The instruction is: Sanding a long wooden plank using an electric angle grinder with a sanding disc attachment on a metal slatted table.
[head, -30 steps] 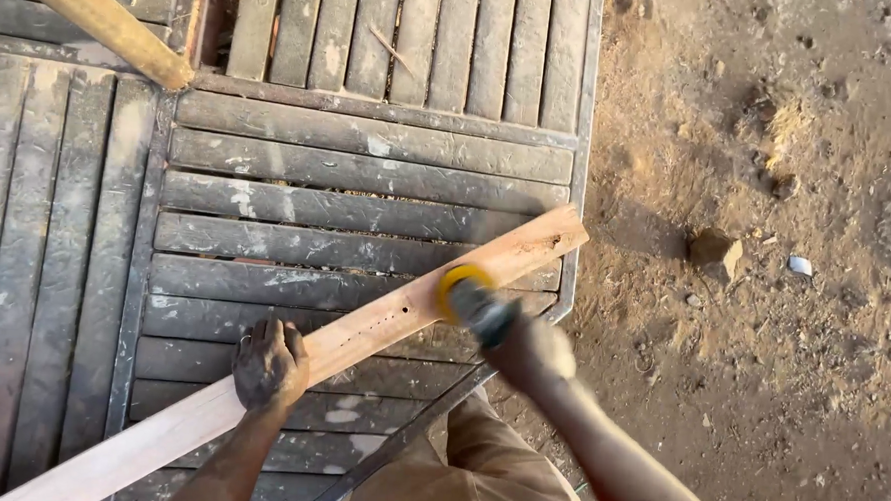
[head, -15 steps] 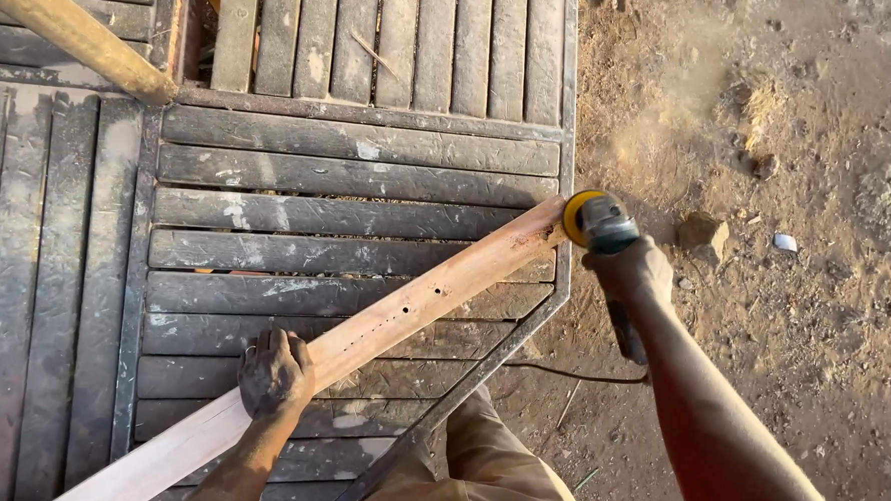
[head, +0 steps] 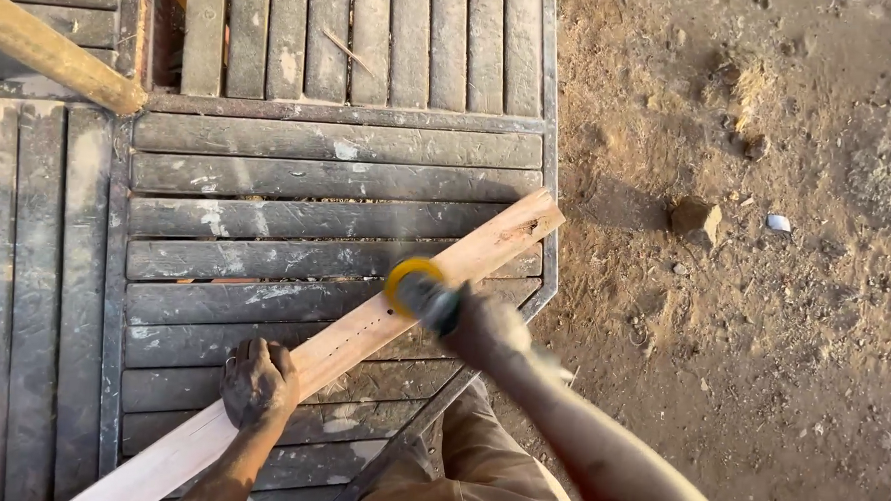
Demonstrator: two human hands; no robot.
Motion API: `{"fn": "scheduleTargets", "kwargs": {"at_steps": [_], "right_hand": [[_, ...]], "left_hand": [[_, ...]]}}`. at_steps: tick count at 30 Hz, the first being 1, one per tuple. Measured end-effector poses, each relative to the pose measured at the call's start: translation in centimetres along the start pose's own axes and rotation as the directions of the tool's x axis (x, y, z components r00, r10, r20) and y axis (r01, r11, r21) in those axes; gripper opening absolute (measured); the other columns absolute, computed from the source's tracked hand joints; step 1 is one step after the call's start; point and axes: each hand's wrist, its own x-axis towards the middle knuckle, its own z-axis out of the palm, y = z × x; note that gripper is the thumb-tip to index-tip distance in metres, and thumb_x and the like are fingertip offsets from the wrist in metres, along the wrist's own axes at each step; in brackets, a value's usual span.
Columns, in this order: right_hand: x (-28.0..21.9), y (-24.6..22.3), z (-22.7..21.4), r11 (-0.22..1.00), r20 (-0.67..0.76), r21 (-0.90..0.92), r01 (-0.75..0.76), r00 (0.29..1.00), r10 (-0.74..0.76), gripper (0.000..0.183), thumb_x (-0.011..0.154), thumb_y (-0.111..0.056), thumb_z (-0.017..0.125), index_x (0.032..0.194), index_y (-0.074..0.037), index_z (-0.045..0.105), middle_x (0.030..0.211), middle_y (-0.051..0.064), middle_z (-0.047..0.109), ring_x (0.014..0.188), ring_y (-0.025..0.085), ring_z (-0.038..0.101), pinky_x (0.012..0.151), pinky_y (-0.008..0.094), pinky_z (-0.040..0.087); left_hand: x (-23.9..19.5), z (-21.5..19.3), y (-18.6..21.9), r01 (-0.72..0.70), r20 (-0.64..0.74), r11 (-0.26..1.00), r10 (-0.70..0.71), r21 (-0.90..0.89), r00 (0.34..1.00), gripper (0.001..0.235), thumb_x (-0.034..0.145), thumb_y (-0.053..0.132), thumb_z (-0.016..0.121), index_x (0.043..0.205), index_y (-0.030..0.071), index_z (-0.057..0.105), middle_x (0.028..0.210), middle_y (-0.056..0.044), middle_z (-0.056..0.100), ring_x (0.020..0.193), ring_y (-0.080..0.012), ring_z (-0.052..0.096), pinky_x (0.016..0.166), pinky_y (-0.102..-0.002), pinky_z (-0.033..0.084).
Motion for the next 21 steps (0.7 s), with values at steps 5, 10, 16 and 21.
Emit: {"fn": "scheduleTargets", "kwargs": {"at_steps": [5,10,16,21], "right_hand": [[1.6,12.1,-3.4,0.935,-0.229,0.152,-0.320,0.909,0.349,0.036,0.088,-0.020,0.070,0.121,-0.010,0.063,0.096,0.007,0.071,0.075,0.019,0.072,0.061,0.035,0.062],[1.2,13.9,-6.3,0.571,-0.079,0.664,-0.483,0.714,0.696,0.058,0.078,-0.040,0.084,0.124,-0.010,0.064,0.105,0.011,0.076,0.083,0.022,0.073,0.072,0.035,0.063],[0.5,4.9,-1.8,0.953,-0.090,-0.302,-0.003,0.996,-0.025,0.060,0.111,-0.028,0.031,0.152,0.015,0.027,0.105,0.026,0.071,0.065,0.021,0.076,0.048,0.040,0.064],[-0.3,4.2,0.4,0.933,-0.018,0.312,-0.181,0.980,0.197,0.047,0.103,-0.041,0.047,0.130,-0.003,0.040,0.095,0.011,0.066,0.076,0.023,0.073,0.062,0.039,0.063]], "left_hand": [[0.0,0.3,-0.1,-0.012,-0.012,1.000,0.012,0.009,1.000,0.026,0.094,0.026,0.053,0.093,0.008,0.072,0.100,-0.010,0.073,0.096,-0.0321,0.067,0.089,-0.044,0.052],[0.3,0.1,0.2,-0.020,-0.022,0.999,0.021,0.028,1.000,0.027,0.096,0.026,0.051,0.091,0.007,0.071,0.098,-0.010,0.072,0.093,-0.0312,0.066,0.086,-0.043,0.052],[0.4,-0.7,0.5,0.021,0.099,0.997,-0.028,0.070,0.995,0.029,0.099,0.030,0.050,0.095,0.010,0.071,0.103,-0.008,0.074,0.095,-0.0291,0.067,0.086,-0.041,0.053],[0.2,-0.5,0.2,0.021,0.108,0.998,-0.027,0.060,0.994,0.030,0.100,0.029,0.048,0.094,0.008,0.069,0.105,-0.010,0.073,0.100,-0.0316,0.066,0.091,-0.043,0.051]]}}
